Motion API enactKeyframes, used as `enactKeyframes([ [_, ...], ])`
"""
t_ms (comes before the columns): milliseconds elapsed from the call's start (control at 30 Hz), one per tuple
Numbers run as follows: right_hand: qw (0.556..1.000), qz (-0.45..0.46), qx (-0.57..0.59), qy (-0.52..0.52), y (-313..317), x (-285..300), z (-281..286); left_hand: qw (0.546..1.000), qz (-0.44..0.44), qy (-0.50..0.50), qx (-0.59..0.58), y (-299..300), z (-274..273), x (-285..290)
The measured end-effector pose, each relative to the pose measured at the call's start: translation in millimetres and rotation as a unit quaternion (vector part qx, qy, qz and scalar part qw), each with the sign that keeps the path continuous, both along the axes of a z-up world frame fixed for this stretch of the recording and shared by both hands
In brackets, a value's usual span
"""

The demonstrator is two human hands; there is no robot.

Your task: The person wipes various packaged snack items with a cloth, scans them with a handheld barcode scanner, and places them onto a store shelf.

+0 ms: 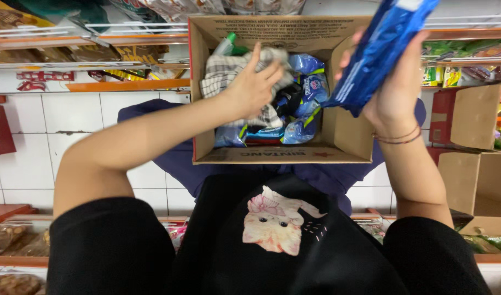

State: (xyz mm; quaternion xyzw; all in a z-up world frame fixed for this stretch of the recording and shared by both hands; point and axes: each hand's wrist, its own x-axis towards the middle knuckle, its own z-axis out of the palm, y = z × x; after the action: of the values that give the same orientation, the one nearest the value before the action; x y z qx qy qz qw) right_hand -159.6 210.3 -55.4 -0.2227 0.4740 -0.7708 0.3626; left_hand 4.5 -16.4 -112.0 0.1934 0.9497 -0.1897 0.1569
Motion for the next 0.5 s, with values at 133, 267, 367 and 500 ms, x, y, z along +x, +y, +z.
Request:
enactKeyframes([
  [133,0.999,0.040,-0.024,0.009,-3.0,9.5,-15.7,0.990,-0.009,-0.138,0.037,14.1,-50.4,-29.7],
  [267,0.998,0.047,-0.029,-0.008,-8.4,16.4,-21.9,0.982,-0.019,-0.093,0.165,20.9,-108.2,-27.0],
  [367,0.998,0.059,-0.010,-0.017,-12.4,17.8,-24.5,0.978,0.044,-0.090,0.181,43.6,-136.0,-31.1],
  [500,0.997,0.076,0.006,0.003,-12.3,17.4,-29.6,0.959,0.202,-0.119,0.161,67.8,-153.8,-42.1],
])
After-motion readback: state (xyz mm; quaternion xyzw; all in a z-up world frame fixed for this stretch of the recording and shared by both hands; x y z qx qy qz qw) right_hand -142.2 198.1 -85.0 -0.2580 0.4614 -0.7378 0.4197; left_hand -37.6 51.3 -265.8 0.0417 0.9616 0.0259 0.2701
